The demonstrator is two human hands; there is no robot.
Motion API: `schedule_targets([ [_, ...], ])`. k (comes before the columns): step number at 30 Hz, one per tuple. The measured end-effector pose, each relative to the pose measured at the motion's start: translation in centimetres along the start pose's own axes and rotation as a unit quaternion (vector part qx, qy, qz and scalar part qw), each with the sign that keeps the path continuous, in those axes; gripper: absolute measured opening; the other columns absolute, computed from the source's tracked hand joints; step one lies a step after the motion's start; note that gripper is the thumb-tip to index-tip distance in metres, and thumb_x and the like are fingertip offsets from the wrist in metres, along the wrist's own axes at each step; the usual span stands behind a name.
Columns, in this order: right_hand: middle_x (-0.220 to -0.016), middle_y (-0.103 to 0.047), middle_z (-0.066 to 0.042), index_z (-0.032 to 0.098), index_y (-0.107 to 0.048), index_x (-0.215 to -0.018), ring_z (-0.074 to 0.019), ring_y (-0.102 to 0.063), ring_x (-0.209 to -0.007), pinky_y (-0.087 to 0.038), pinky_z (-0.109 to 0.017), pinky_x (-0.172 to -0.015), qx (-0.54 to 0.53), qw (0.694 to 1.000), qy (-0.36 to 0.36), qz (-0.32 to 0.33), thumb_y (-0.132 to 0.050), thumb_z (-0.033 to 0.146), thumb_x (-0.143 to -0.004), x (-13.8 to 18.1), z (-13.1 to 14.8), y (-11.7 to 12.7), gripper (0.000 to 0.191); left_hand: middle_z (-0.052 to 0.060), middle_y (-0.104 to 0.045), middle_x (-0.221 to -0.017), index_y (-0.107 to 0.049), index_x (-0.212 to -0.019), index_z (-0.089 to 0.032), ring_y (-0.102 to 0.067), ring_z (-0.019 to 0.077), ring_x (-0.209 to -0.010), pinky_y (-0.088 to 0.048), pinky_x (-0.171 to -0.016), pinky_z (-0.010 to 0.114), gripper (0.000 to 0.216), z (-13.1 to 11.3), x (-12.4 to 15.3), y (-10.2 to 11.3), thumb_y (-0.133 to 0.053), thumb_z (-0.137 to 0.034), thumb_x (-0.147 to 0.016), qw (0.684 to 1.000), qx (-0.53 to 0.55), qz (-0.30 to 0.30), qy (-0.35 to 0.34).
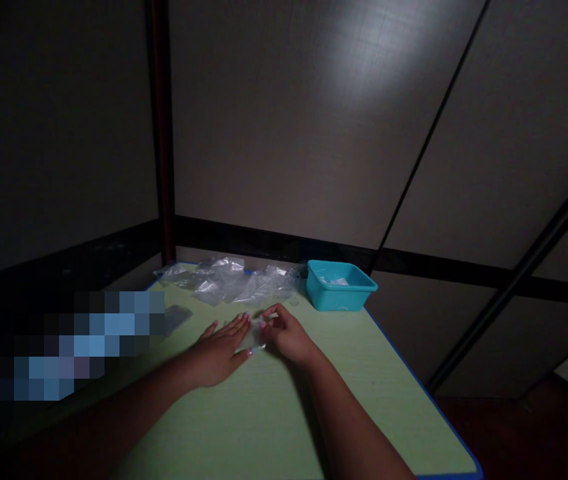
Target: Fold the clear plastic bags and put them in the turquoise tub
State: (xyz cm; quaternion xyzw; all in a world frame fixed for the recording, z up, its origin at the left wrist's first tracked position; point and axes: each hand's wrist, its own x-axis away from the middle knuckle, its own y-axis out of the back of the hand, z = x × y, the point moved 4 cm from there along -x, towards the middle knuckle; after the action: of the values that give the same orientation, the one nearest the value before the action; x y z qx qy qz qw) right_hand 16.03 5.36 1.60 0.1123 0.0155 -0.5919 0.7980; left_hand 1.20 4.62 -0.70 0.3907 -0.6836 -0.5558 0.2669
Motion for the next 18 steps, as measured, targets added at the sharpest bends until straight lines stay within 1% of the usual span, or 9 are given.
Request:
schedule_targets([
  [3, -0.068, -0.055, 0.002, 0.02, -0.049, -0.098, -0.0104, -0.047, -0.059, -0.037, -0.023, -0.057, 0.032, 0.999, 0.026, 0.026, -0.065, 0.032, -0.067, 0.06, 0.38, 0.07, 0.037, 0.006, -0.01, -0.144, -0.014, -0.137, -0.017, -0.008, 0.0207, -0.131, -0.011, -0.102, 0.051, 0.063, -0.03, 0.03, 0.15, -0.024, -0.05, -0.084, 1.0, 0.006, 0.002, -0.002],
  [7, -0.069, -0.055, 0.001, 0.015, -0.058, -0.088, -0.0099, -0.047, -0.062, -0.037, -0.024, -0.06, 0.081, 0.994, 0.032, 0.064, -0.067, 0.031, -0.065, 0.17, 0.67, -0.19, 0.029, 0.005, -0.01, -0.144, -0.014, -0.137, -0.018, -0.01, 0.0206, -0.131, -0.011, -0.102, 0.051, 0.063, -0.09, 0.12, 0.35, -0.024, -0.05, -0.084, 1.0, 0.016, -0.001, -0.005],
  [9, -0.07, -0.055, 0.0, 0.015, -0.058, -0.089, -0.0099, -0.047, -0.062, -0.037, -0.023, -0.059, 0.056, 0.996, 0.028, 0.067, -0.064, 0.036, -0.068, 0.19, 0.79, -0.36, 0.03, 0.006, -0.012, -0.143, -0.016, -0.137, -0.018, -0.011, 0.0204, -0.131, -0.012, -0.102, 0.052, 0.063, -0.12, 0.16, 0.41, -0.025, -0.05, -0.084, 1.0, 0.017, -0.004, -0.007],
  [13, -0.069, -0.056, 0.0, 0.016, -0.055, -0.095, -0.0108, -0.049, -0.061, -0.038, -0.023, -0.057, -0.023, 0.999, 0.022, 0.031, -0.056, 0.044, -0.074, 0.08, 0.79, -0.28, 0.034, 0.006, -0.014, -0.143, -0.018, -0.136, -0.018, -0.012, 0.0203, -0.131, -0.012, -0.102, 0.052, 0.063, -0.11, 0.18, 0.38, -0.027, -0.05, -0.083, 1.0, 0.017, -0.006, -0.003],
  [15, -0.065, -0.055, 0.001, 0.016, -0.055, -0.095, -0.01, -0.048, -0.057, -0.037, -0.023, -0.054, -0.023, 0.999, 0.016, 0.031, -0.06, 0.042, -0.071, 0.01, 0.59, -0.21, 0.036, 0.006, -0.014, -0.143, -0.019, -0.136, -0.019, -0.012, 0.0202, -0.131, -0.011, -0.102, 0.052, 0.062, -0.1, 0.15, 0.32, -0.027, -0.049, -0.083, 1.0, 0.018, -0.005, -0.003],
  [18, -0.062, -0.054, 0.003, 0.016, -0.058, -0.089, -0.0086, -0.045, -0.055, -0.036, -0.021, -0.053, 0.022, 0.998, 0.017, 0.055, -0.069, 0.035, -0.062, -0.01, 0.42, -0.15, 0.035, 0.005, -0.012, -0.143, -0.017, -0.137, -0.02, -0.011, 0.0202, -0.131, -0.011, -0.102, 0.052, 0.061, -0.06, 0.06, 0.24, -0.026, -0.049, -0.084, 1.0, 0.024, -0.003, -0.004],
])
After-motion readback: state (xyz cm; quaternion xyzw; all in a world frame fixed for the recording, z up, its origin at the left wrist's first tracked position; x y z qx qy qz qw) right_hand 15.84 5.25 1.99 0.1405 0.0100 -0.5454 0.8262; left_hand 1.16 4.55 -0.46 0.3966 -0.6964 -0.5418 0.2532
